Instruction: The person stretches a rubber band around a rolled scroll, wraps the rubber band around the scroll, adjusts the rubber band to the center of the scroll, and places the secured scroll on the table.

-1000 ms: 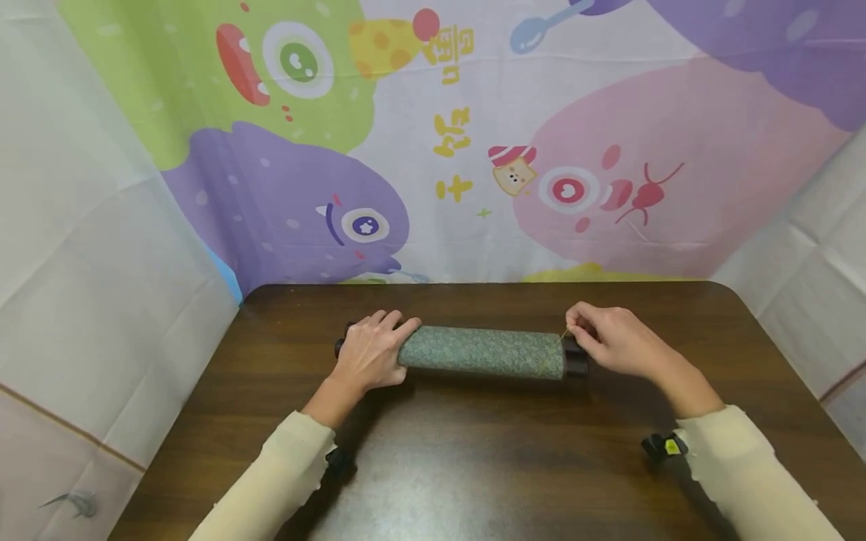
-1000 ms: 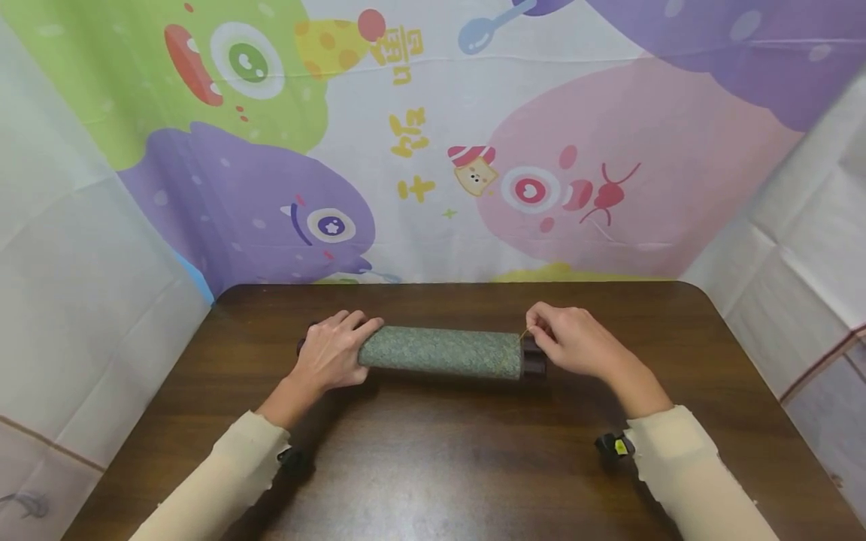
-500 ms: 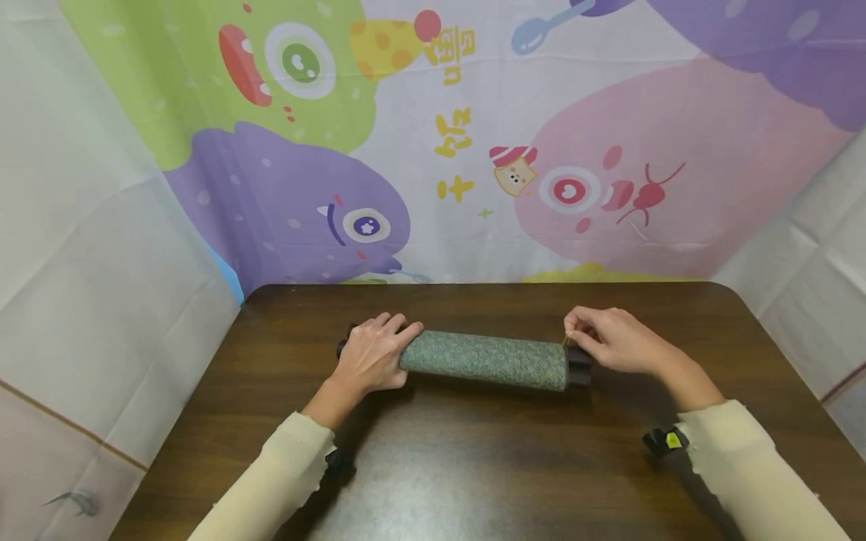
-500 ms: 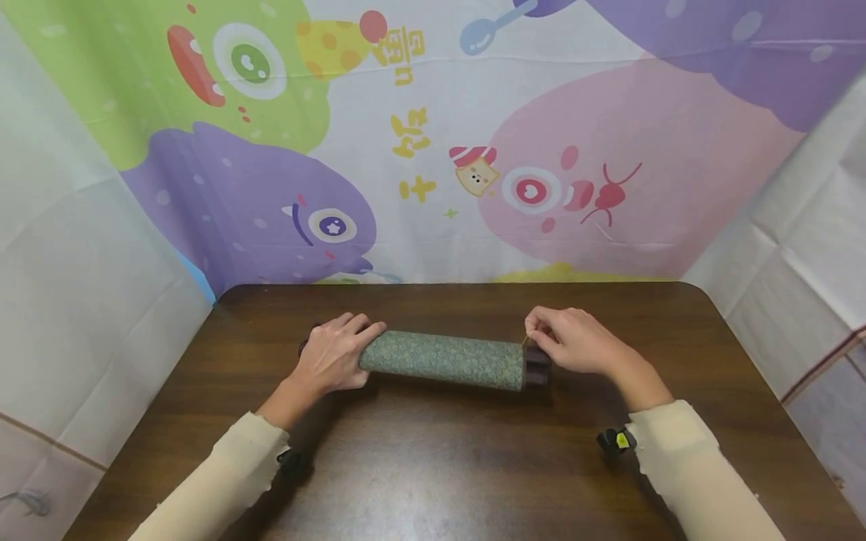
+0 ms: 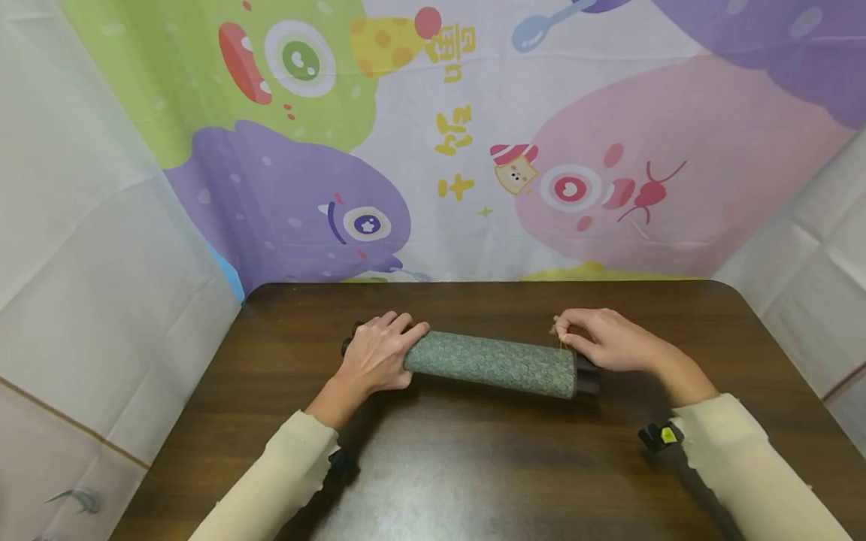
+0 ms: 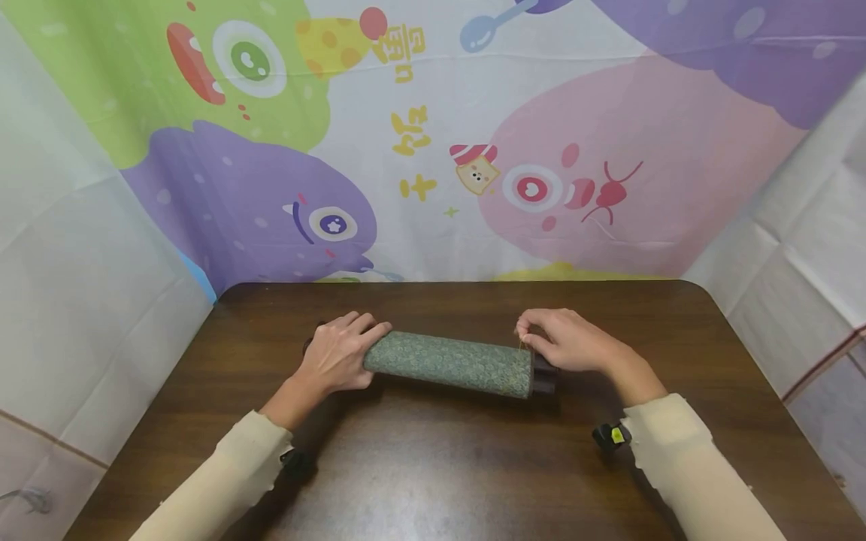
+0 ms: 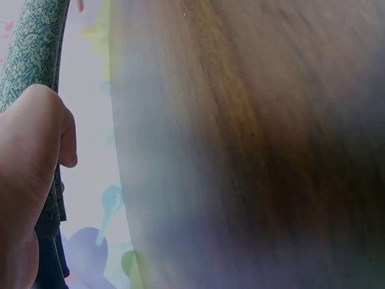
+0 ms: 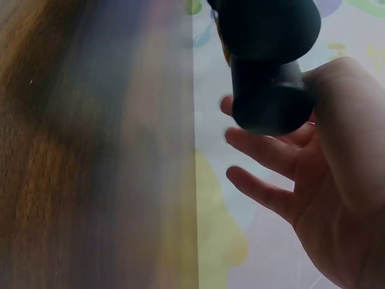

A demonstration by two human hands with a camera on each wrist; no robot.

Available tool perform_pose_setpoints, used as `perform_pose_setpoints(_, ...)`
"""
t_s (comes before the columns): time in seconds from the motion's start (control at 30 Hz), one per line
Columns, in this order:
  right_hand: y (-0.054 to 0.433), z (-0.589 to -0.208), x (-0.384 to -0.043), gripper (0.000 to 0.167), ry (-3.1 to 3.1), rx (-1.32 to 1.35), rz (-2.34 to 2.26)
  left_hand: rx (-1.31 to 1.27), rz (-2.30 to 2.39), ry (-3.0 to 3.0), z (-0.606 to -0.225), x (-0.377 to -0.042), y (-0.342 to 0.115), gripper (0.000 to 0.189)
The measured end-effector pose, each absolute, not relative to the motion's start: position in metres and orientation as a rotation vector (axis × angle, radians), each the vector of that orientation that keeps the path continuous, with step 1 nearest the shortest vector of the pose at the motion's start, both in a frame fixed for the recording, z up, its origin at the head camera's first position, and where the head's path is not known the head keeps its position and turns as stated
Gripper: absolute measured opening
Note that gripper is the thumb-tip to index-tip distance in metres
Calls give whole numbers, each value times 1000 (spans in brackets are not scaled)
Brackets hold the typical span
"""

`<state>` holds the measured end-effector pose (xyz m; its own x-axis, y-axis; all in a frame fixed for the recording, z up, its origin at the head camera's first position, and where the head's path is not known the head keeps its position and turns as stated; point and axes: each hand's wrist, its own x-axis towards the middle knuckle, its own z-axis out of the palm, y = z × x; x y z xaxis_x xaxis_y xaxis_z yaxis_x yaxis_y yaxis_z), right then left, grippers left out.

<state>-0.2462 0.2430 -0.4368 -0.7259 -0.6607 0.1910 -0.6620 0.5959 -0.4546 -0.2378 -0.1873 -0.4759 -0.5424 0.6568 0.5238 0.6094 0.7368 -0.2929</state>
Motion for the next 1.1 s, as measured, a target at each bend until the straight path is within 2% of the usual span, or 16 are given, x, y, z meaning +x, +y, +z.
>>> perform_pose_setpoints(0.2,239,-435,-246,24,-2805,1226,816,-965,105,-2309,-475,-238,-186,69)
perform_pose_setpoints(0.5,256,-453,-263,18,-2694,1352,731,-980,109,-2273,-476,-238,-190,71)
perform_pose_setpoints(0.77,239,-433,-251,26,-2854,1264,697,-999,84,-2238,-478,-237,-188,69)
perform_pose_setpoints(1.1,236,-428,-252,16,-2877,1284,931,-935,83,-2293,-477,-237,-187,72)
